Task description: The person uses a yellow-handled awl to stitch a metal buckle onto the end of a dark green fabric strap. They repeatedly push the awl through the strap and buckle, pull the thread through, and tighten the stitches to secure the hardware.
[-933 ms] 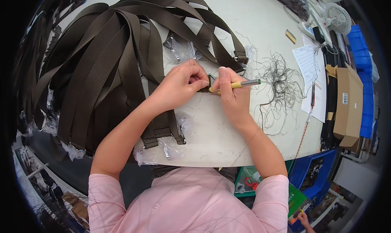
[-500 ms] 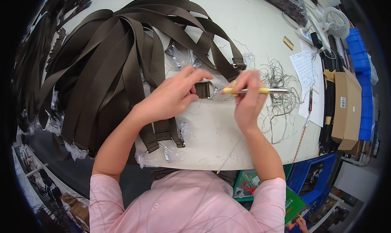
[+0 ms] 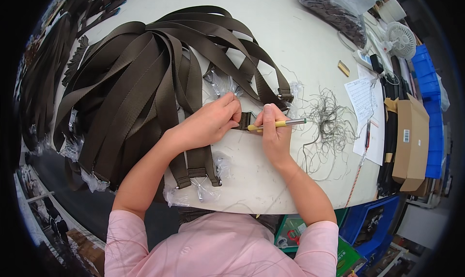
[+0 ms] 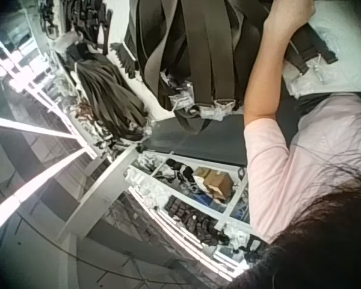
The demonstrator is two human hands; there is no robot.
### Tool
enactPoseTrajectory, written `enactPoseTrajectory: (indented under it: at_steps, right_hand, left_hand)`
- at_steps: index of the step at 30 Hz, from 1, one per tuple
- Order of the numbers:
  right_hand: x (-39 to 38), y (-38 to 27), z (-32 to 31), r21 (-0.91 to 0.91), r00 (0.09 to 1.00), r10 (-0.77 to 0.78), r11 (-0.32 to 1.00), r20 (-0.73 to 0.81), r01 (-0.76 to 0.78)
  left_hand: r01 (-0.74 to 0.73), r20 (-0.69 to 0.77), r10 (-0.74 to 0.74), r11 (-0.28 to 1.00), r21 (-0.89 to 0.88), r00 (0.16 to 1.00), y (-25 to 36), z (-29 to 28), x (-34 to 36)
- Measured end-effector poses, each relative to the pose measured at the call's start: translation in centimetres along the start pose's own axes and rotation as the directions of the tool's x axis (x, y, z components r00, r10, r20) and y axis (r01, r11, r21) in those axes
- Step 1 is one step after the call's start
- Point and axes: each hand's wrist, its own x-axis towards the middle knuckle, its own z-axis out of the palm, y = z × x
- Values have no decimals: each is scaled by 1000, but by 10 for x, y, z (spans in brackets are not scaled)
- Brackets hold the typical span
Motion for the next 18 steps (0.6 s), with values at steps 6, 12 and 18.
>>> enactPoseTrajectory:
  at_steps: [6,12,18]
  right_hand:
    - [1,4,-2,103,999,35,994,-19,-33]
    - [3,2,-1,38,999,25,999,-19,-25]
    - [5,-2,4,-33,1000,-21,999,-9,21]
  left_hand:
    - [-57,-13,57,998,35,998,9,-2,4]
    - [-77,-45,82,992,98,996,-5,9,7]
    - [-83,-84,99,981,175,992,-7,14,3]
